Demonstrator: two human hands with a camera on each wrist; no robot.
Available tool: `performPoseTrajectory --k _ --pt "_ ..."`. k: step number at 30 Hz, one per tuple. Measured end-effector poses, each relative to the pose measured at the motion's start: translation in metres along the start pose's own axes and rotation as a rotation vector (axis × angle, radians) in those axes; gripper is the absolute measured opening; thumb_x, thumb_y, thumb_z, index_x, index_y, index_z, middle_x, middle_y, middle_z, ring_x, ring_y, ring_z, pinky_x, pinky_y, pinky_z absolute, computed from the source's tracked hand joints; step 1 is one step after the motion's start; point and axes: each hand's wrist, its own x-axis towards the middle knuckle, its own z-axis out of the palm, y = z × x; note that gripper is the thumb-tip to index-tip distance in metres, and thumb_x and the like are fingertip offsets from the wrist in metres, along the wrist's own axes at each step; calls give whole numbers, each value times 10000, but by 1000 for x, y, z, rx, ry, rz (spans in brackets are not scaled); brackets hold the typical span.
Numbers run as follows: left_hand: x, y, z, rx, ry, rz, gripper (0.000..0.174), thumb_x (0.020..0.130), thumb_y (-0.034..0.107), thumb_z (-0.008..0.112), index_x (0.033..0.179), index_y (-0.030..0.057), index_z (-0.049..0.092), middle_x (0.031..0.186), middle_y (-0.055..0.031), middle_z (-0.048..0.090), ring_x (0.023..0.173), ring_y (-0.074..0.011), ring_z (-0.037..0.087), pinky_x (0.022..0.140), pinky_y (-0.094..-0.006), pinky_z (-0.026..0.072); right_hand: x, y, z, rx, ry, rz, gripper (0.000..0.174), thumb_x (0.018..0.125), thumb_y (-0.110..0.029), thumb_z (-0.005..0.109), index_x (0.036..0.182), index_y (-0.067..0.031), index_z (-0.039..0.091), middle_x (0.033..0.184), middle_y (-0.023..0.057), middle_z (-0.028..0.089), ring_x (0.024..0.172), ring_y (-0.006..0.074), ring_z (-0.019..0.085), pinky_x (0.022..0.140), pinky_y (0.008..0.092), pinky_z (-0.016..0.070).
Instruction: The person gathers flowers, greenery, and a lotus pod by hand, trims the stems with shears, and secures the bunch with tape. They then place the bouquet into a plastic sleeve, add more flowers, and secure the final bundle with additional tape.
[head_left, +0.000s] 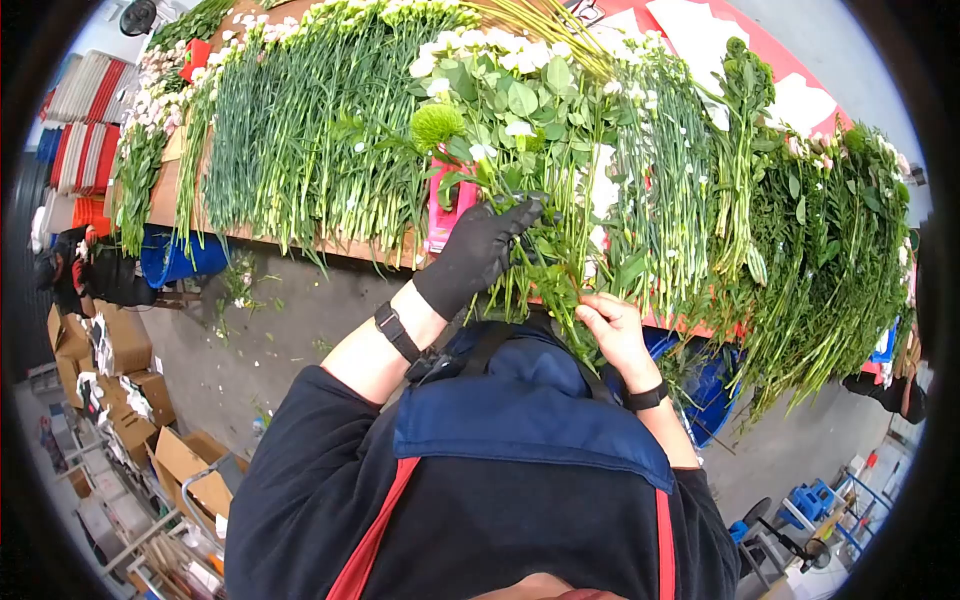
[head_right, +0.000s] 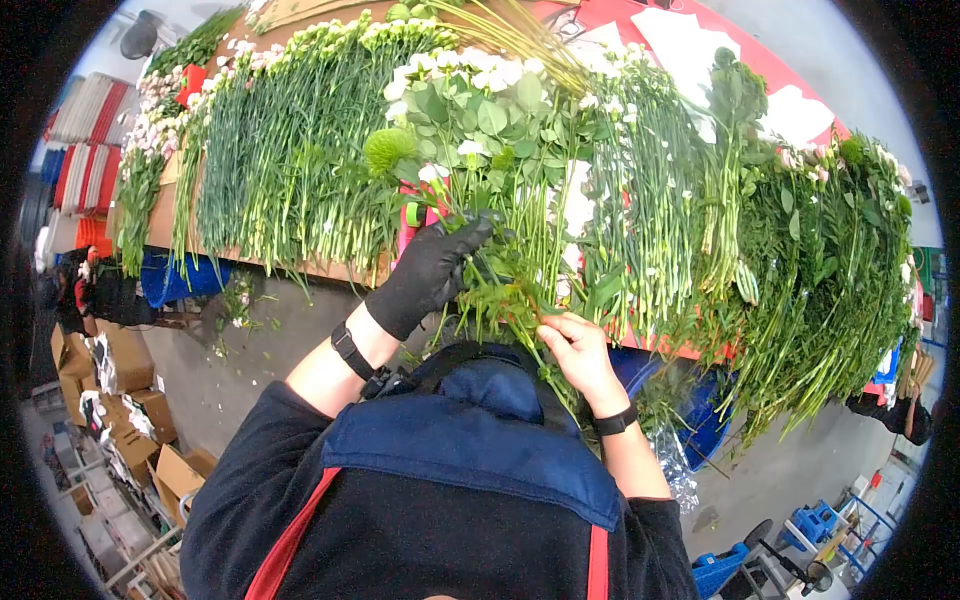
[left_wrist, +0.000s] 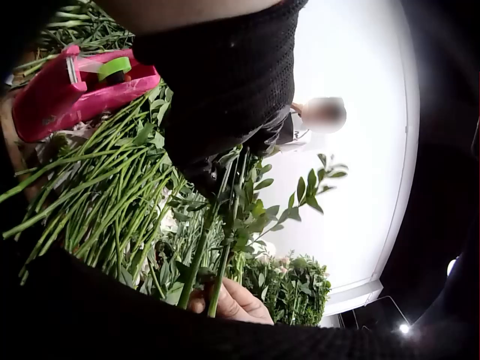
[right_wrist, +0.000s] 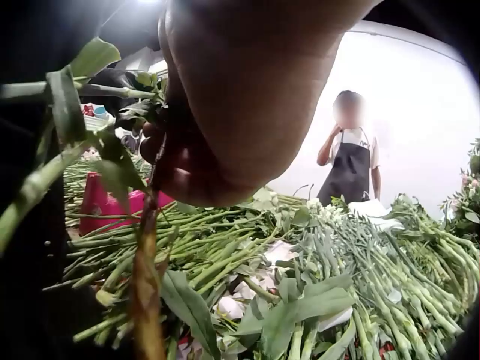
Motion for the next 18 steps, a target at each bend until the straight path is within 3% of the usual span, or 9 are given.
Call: performPoseTrajectory --k 1,5,6,7,9,10,11,13,18 --pt "0 2 4 -157 51 -58 364 970 131 543 1312 13 509 1161 -134 641 964 -161 648 797 -292 555 -4 0 0 -78 -2 -53 152 847 -47 678 969 43 669 813 80 626 756 167 607 676 266 474" --pt "-11 15 15 -147 10 -62 366 962 143 558 1304 18 516 1162 -130 642 989 -170 642 818 -297 546 -15 -8 4 -57 4 -51 151 828 -70 696 937 33 678 839 79 640 760 171 605 655 274 476" --pt "-12 16 15 -168 -6 -86 368 951 127 569 1303 29 522 1171 -126 643 1008 -177 640 838 -303 541 -16 -15 1 -99 -28 -19 208 818 -53 684 1010 23 661 918 93 638 775 178 609 671 275 490" --pt "-12 16 15 -190 -22 -110 372 941 111 579 1303 40 528 1181 -121 643 1027 -184 638 858 -308 535 -14 -24 3 -105 59 -64 231 812 -40 676 1034 18 651 950 100 632 780 176 610 680 276 495" --pt "-10 4 8 398 -125 388 419 902 49 587 1316 74 527 1205 -110 642 1069 -212 632 898 -326 518 -7 -41 7 -122 232 -157 285 799 -15 660 1082 8 630 1016 114 620 789 173 611 698 279 506" --pt "-9 0 5 561 -158 501 447 884 23 586 1322 89 526 1214 -106 640 1087 -224 627 916 -333 509 -4 -46 4 -177 265 -243 350 775 20 644 1122 -4 605 1072 133 596 820 184 614 731 284 518" --pt "-11 2 9 716 -174 624 478 866 -3 585 1328 104 525 1223 -102 639 1106 -236 623 934 -340 499 0 -56 5 -155 347 -273 288 764 23 667 1048 -4 634 992 118 604 808 199 608 696 292 506" --pt "-17 9 17 777 -176 603 522 841 -34 575 1336 123 523 1231 -100 636 1129 -255 614 959 -351 482 11 -56 -1 -306 345 -499 247 735 0 705 976 -27 660 900 89 592 742 227 584 637 315 481" --pt "-23 20 22 889 -177 524 544 819 -33 570 1336 131 527 1229 -110 636 1126 -281 615 973 -362 471 24 -87 -5 -528 199 -479 206 681 -53 743 875 -64 674 766 55 534 714 240 538 640 353 438"
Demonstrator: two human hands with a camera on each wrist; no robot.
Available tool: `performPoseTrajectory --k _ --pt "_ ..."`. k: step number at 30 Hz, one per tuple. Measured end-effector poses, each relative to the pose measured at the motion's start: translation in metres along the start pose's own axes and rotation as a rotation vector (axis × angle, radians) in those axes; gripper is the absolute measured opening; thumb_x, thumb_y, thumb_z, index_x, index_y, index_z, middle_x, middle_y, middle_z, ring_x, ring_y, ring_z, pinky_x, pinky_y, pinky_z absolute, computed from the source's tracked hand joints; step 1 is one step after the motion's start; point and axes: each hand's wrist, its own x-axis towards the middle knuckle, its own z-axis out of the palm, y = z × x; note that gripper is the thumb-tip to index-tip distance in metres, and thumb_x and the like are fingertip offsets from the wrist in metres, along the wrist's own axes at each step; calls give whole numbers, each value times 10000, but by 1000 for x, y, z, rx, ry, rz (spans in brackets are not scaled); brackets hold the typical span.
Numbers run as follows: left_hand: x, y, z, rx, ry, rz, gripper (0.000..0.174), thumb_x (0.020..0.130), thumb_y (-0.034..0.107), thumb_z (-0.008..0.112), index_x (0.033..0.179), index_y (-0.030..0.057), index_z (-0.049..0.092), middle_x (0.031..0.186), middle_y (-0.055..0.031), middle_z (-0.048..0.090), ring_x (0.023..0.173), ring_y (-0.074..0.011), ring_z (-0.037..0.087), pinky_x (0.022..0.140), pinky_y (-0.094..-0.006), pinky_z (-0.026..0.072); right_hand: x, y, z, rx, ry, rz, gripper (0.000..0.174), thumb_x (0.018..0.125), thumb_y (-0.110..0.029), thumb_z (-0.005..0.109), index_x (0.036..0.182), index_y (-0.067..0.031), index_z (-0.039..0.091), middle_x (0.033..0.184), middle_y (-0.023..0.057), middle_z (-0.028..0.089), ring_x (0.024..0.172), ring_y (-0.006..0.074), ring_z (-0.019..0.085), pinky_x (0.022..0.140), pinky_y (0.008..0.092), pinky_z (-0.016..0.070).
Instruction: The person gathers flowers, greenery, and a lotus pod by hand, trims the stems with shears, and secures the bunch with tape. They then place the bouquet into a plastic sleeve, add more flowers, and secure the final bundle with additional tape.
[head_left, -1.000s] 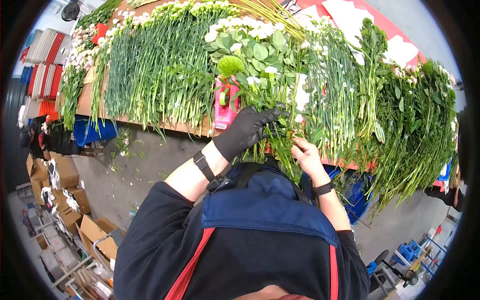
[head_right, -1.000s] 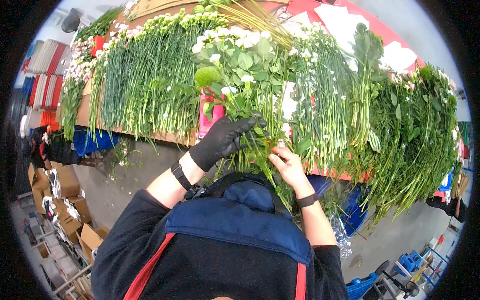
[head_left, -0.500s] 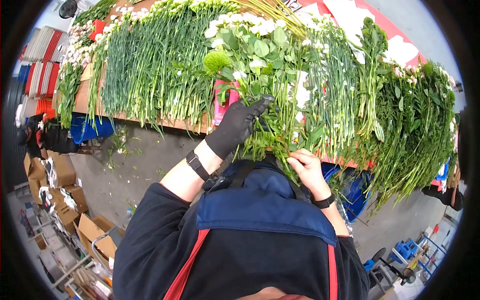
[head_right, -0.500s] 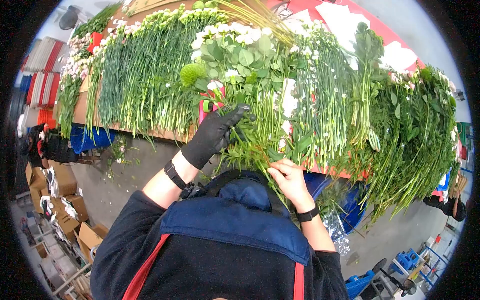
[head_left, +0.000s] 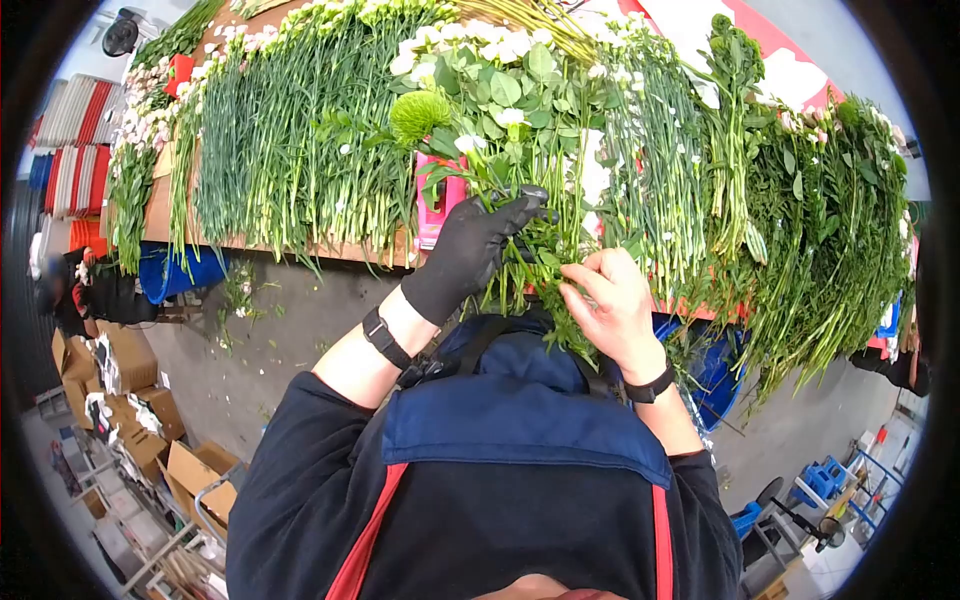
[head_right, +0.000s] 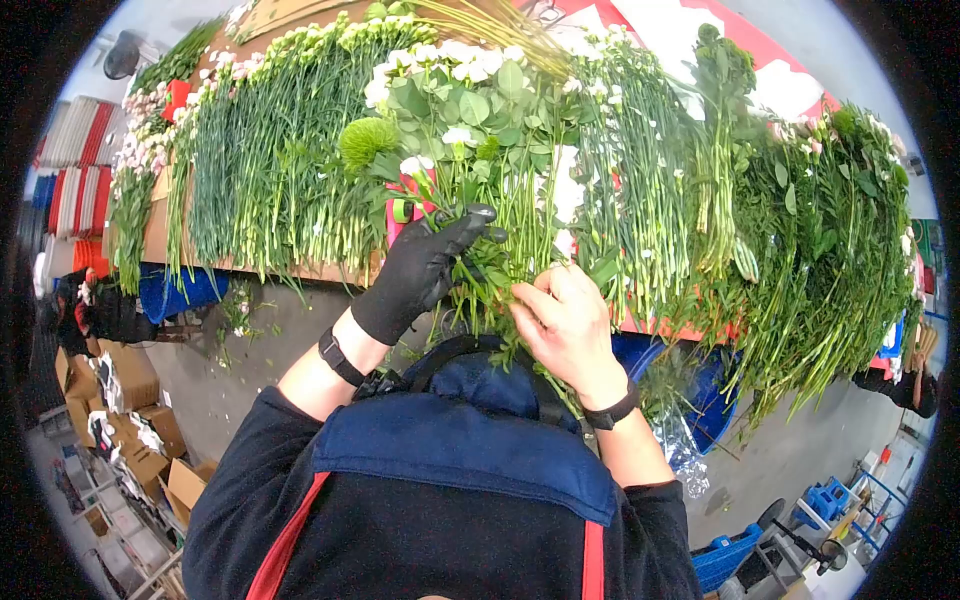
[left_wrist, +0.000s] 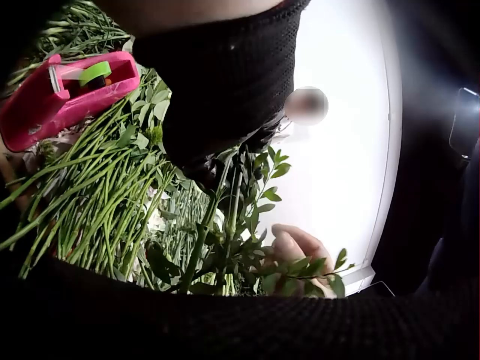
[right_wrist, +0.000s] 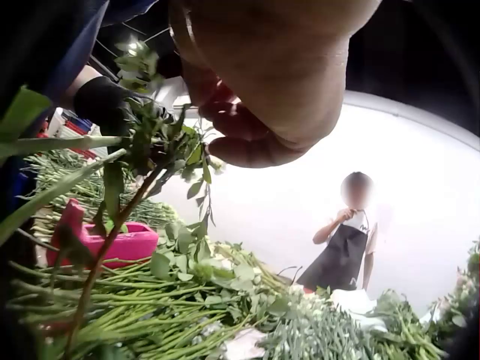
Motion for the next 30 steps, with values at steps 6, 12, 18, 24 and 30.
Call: performPoseTrajectory --k 6,12,18,24,30 --pt "-3 2 1 -149 77 -43 547 784 -10 588 1317 104 544 1232 -113 634 1119 -290 618 959 -360 476 -4 5 6 -151 5 -39 203 686 -45 727 876 -61 661 757 59 540 726 241 546 660 357 444" --pt "-6 -7 -5 16 80 103 501 803 42 591 1301 85 557 1237 -132 627 1108 -283 625 901 -346 505 -25 12 17 241 135 232 204 793 11 655 994 -12 628 929 116 633 812 247 622 724 329 507" --pt "3 3 -1 -845 245 -541 432 861 50 535 1292 31 552 1228 -133 632 1066 -268 646 858 -346 528 -58 59 29 403 -336 389 483 802 -161 688 1227 28 558 1202 199 579 1084 285 583 957 343 447" --pt "-2 -11 -5 -91 200 256 341 925 43 528 1257 -29 559 1195 -111 642 968 -202 666 826 -322 542 -65 53 39 788 -371 584 567 826 -204 687 1302 45 506 1142 130 625 1121 152 539 959 303 429" --pt "0 -27 -3 -549 301 -82 291 933 147 599 1186 3 604 1041 -106 667 805 -179 662 682 -326 560 -68 33 37 451 -390 387 397 876 -244 646 1195 -15 586 1011 167 655 978 312 609 835 372 476"
